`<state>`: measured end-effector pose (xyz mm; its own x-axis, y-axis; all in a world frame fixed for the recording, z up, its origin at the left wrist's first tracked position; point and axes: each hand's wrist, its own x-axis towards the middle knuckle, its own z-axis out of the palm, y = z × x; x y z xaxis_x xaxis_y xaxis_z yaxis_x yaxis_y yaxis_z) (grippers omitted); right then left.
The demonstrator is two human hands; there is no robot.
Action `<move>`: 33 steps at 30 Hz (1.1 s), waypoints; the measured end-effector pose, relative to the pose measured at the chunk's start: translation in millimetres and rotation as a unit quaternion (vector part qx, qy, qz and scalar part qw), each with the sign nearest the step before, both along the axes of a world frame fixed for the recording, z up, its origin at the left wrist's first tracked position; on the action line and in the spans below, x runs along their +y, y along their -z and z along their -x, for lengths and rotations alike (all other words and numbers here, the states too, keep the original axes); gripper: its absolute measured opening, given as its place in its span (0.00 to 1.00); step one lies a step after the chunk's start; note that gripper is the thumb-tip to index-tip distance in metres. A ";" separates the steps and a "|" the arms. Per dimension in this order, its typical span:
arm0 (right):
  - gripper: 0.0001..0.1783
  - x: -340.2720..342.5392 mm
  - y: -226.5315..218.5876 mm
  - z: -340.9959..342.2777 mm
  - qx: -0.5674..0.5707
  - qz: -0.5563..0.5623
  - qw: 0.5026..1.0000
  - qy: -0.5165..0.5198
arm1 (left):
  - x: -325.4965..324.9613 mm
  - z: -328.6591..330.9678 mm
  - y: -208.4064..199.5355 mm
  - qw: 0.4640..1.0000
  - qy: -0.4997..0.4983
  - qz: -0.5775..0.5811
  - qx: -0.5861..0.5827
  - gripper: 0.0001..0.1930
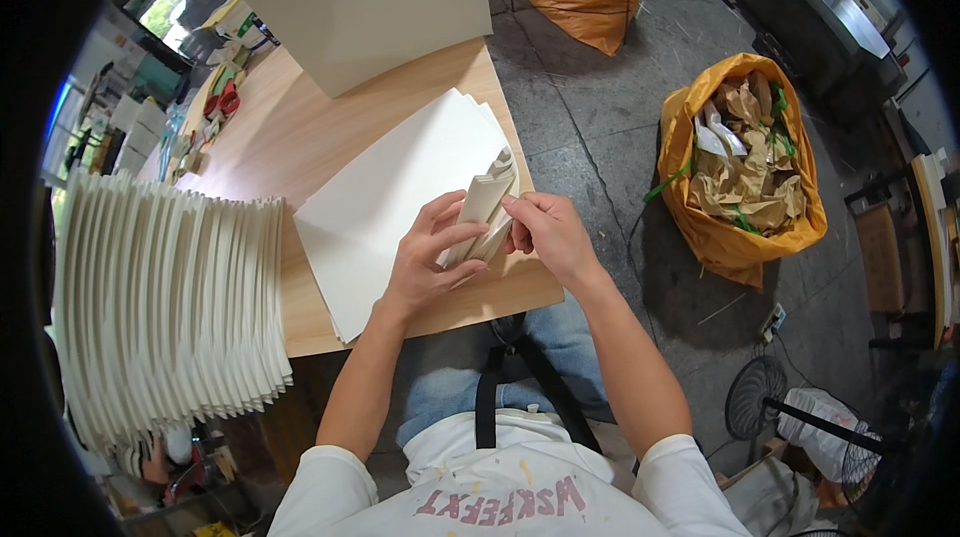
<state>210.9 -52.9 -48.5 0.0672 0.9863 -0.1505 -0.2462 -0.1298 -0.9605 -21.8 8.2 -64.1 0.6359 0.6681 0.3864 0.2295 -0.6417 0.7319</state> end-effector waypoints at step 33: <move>0.41 -64.5 -6.1 44.8 -0.572 -0.095 0.772 -0.261 | -93.0 138.5 3.9 0.876 -0.323 -0.221 0.282 0.26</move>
